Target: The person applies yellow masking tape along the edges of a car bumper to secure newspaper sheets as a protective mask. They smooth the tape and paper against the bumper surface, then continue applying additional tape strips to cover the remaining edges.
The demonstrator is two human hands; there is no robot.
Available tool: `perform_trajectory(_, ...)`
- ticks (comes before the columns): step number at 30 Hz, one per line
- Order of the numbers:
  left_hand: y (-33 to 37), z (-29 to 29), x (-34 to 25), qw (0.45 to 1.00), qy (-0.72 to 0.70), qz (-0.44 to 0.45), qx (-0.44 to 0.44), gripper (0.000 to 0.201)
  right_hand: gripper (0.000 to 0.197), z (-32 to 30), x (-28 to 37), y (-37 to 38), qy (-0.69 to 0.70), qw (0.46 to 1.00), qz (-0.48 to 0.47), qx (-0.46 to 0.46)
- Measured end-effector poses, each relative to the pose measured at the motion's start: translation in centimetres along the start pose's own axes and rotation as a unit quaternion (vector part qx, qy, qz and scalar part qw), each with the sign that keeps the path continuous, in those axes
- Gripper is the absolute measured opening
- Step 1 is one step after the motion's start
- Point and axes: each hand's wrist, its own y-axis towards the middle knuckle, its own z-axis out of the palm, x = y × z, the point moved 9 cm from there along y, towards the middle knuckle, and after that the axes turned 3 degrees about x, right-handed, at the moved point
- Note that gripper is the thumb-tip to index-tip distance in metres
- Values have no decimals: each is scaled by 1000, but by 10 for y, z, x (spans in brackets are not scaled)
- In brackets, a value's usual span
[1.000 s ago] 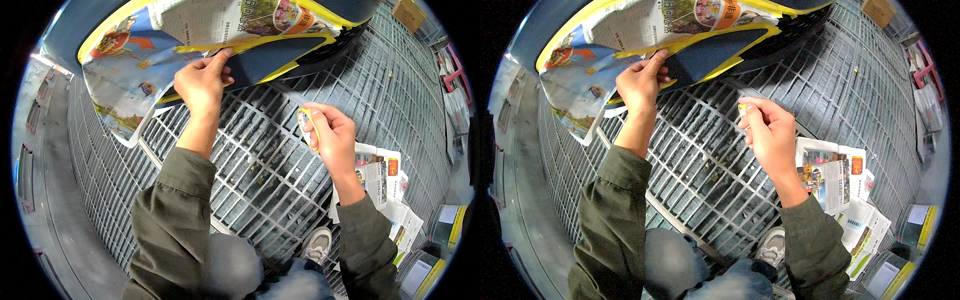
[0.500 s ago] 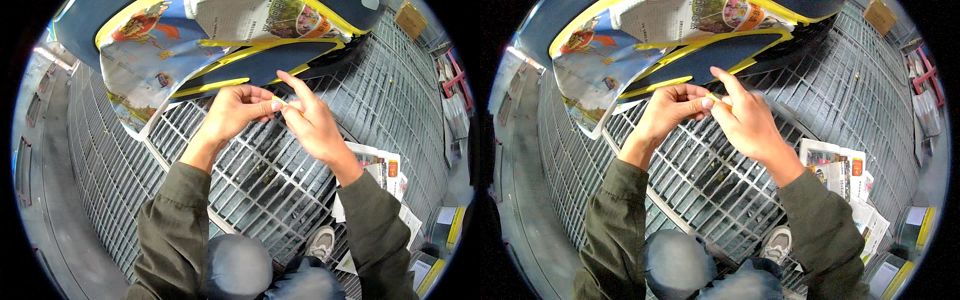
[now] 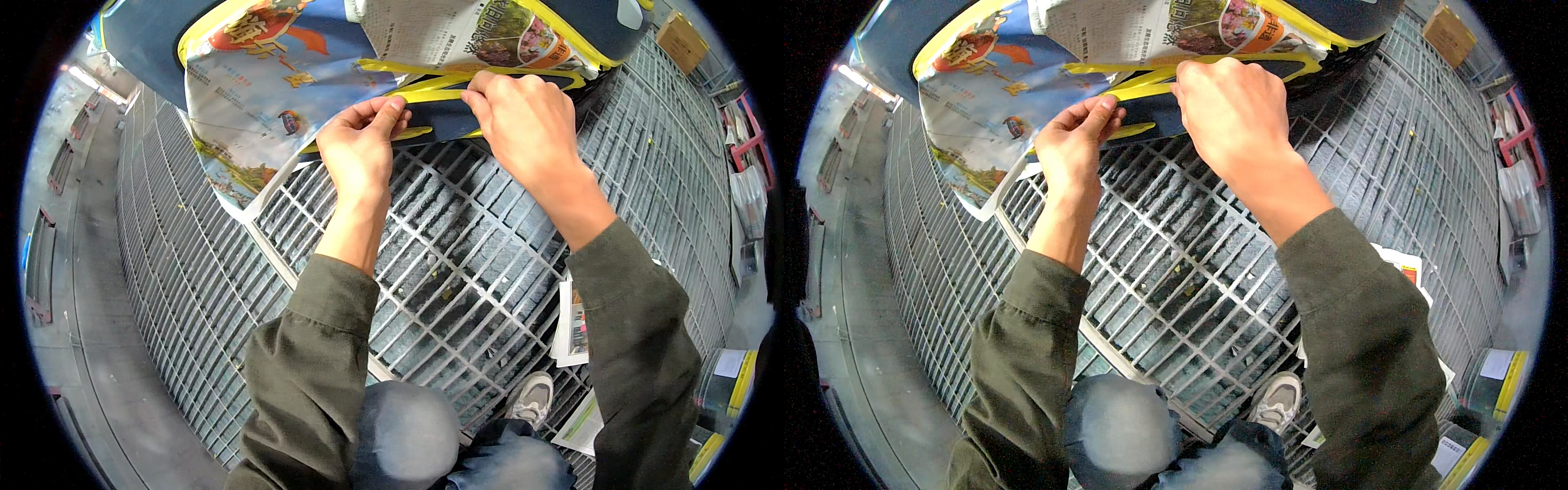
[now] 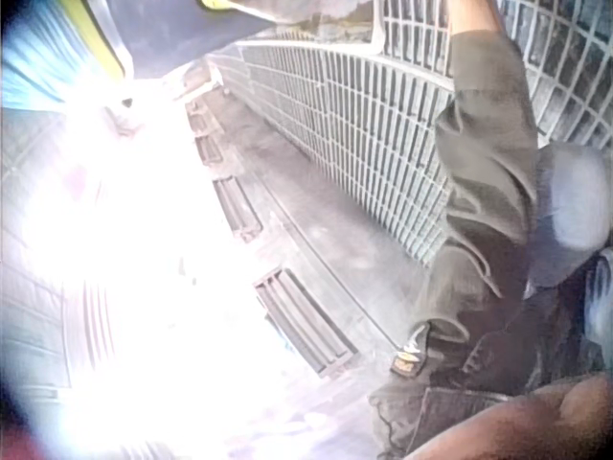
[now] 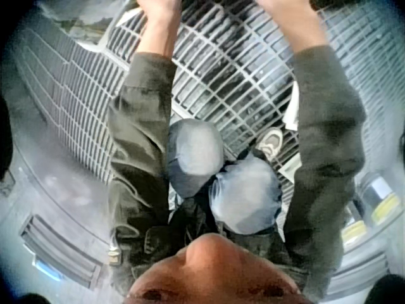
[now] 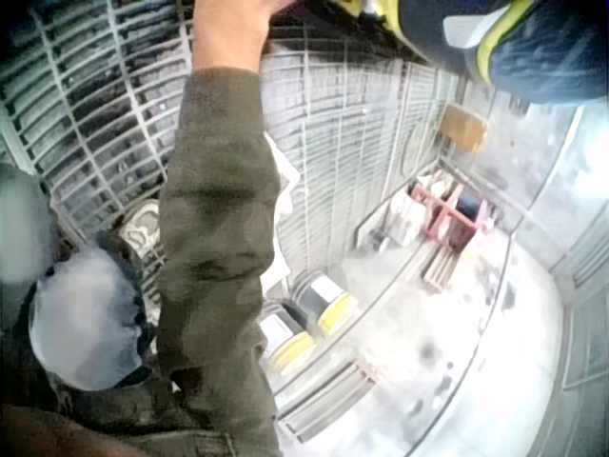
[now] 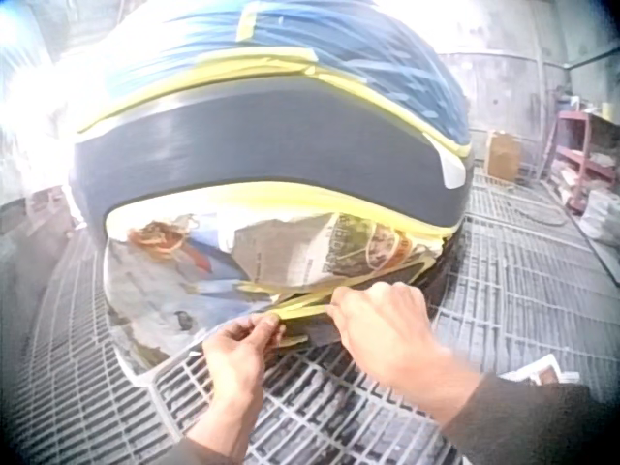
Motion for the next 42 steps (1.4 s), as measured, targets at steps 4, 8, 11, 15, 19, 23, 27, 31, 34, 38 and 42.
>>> perform_trajectory(4, 7, -4, 0, 999, 3, 26, -41, 20, 21, 2, 3, 7, -21, 999, 22, -43)
perform_trajectory(8, 4, -8, -6, 989, 94, 49, -101, 21, 22, 5, 5, 9, -24, 998, 29, -57)
perform_trajectory(11, 1, -12, -9, 970, 198, 48, -135, 33, 23, 4, 3, 10, -21, 997, 36, -62)
perform_trajectory(15, 7, 3, -5, 979, 186, 58, -61, 36, 26, 4, 4, 10, -6, 997, 35, -64)
perform_trajectory(19, 15, 19, -6, 990, 135, 35, -35, 34, 23, 2, 11, 11, 12, 996, 27, -79)
perform_trajectory(23, 13, 26, -14, 970, 238, 49, 12, 32, 22, 3, 6, 12, 7, 996, 28, -85)
perform_trajectory(27, 12, 26, -16, 964, 262, 53, -13, 33, 23, 7, 6, 12, 10, 997, 39, -69)
perform_trajectory(31, 11, 32, -17, 965, 256, 54, -21, 33, 27, 26, -61, -9, 308, 896, 282, -152)
perform_trajectory(34, 11, 34, -17, 965, 256, 58, -16, 34, 24, 55, -80, -56, 519, 765, 349, -151)
perform_trajectory(38, 7, 43, -16, 954, 290, 72, -15, 35, 23, 67, -67, -97, 558, 733, 386, -56)
perform_trajectory(42, 10, 59, -8, 953, 293, 72, -5, 34, 21, 74, -60, -116, 572, 720, 393, -16)
